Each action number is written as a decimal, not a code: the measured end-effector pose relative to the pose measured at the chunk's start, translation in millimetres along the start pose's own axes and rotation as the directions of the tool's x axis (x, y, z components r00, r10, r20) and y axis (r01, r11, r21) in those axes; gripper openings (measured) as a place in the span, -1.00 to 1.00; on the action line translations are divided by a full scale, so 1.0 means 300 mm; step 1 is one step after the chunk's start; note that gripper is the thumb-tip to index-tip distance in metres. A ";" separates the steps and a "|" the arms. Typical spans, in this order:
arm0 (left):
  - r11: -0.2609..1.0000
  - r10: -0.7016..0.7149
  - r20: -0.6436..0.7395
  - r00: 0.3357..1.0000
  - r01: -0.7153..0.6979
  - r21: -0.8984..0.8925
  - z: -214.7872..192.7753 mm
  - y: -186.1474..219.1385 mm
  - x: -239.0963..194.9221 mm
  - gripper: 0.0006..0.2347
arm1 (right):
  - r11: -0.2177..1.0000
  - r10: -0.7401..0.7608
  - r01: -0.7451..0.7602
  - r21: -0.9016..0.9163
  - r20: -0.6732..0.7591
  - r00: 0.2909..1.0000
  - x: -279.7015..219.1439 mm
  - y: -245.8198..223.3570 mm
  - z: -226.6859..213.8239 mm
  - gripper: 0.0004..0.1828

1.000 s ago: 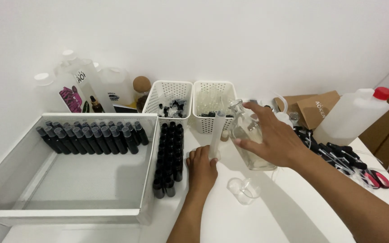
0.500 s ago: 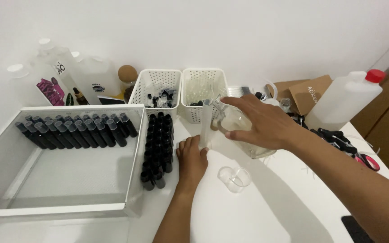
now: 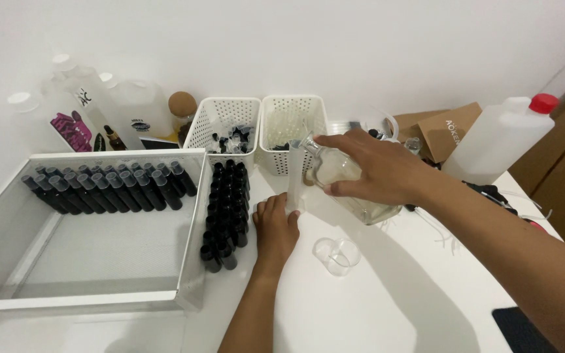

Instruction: Assembling small perfume vials by attaching sprayers and caps and organizing them in a tray.

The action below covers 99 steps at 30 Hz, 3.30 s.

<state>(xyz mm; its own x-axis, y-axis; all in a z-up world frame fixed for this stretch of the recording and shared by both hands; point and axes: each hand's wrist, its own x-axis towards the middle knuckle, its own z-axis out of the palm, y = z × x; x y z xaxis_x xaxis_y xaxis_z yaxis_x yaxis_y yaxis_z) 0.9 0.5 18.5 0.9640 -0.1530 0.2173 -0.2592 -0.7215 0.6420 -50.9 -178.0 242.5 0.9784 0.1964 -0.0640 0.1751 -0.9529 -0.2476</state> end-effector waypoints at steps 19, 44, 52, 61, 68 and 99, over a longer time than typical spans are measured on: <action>1.000 -0.022 0.034 0.999 0.022 -0.009 -0.018 0.019 -0.004 -0.67 | 0.998 -0.064 0.064 0.008 0.058 0.996 0.006 0.000 -0.061 -0.11; 0.998 0.028 -0.034 0.999 -0.030 -0.060 -0.009 0.009 -0.010 -0.68 | 0.993 0.055 -0.039 -0.109 0.152 0.987 0.028 -0.041 -0.115 -0.13; 0.998 0.013 -0.015 1.000 -0.014 -0.068 -0.015 0.011 -0.009 -0.67 | 0.995 0.026 -0.010 -0.101 0.156 0.987 0.014 -0.077 -0.151 -0.12; 0.997 0.006 0.005 1.000 -0.006 -0.077 -0.039 0.028 -0.021 -0.67 | 0.993 0.024 -0.004 -0.117 0.169 0.985 0.039 -0.061 -0.148 -0.13; 0.999 0.016 -0.007 1.000 -0.017 -0.049 -0.026 0.021 -0.017 -0.68 | 0.995 0.018 0.000 -0.103 0.174 0.985 0.048 -0.053 -0.153 -0.12; 0.997 -0.001 0.034 0.999 0.004 -0.071 -0.045 0.033 -0.018 -0.68 | 0.992 0.057 -0.032 -0.118 0.217 0.974 0.050 -0.093 -0.191 -0.13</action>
<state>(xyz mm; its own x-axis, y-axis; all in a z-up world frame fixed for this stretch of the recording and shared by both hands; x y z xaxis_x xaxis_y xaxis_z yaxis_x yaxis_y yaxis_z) -7.8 3.4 33.7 0.9658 -0.1753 0.1911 -0.2593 -0.6724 0.6933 -34.8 -161.9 303.9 0.9396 0.1869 -0.2868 0.1553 -0.9793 -0.1295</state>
